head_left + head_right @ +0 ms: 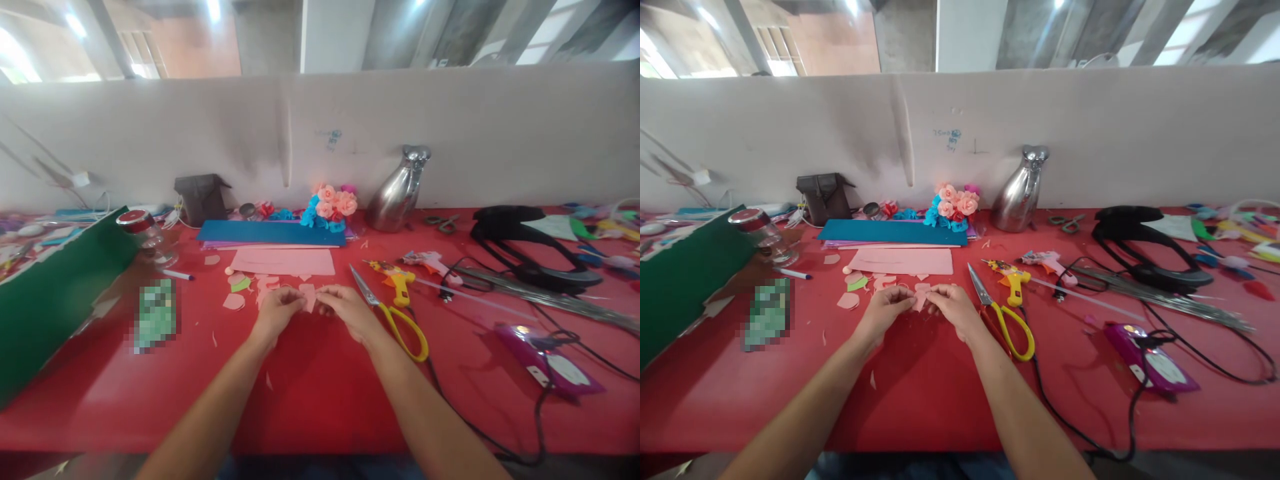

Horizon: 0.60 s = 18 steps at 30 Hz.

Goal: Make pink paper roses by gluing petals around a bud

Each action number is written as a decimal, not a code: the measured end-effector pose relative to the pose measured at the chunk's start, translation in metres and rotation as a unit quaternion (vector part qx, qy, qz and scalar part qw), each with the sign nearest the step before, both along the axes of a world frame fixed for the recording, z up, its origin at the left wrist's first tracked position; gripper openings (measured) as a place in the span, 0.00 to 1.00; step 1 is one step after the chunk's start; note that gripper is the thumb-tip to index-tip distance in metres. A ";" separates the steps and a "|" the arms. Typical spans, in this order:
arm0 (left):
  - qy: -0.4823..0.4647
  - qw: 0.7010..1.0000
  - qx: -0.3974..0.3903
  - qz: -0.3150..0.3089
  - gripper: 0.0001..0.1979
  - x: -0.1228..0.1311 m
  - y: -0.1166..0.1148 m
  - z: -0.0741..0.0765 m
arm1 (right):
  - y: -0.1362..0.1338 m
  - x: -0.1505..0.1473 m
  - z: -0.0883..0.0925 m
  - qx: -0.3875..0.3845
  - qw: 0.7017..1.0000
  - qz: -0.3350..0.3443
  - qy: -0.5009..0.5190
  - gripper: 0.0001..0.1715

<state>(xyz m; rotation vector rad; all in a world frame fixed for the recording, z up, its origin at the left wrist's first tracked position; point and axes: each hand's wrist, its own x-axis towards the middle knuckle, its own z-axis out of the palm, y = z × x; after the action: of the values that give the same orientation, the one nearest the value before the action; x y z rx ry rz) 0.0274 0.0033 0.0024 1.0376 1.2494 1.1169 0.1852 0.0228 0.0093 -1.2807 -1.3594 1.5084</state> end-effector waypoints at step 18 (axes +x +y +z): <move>-0.067 0.997 -0.012 0.021 0.04 0.004 0.001 0.001 | -0.002 0.000 0.002 0.020 0.999 -0.015 -0.020 0.08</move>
<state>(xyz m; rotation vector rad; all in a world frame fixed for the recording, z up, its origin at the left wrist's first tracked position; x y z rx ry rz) 0.0318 0.0041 0.0029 0.9064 1.1783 1.1810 0.1854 0.0208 0.0111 -1.3072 -1.3820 1.4351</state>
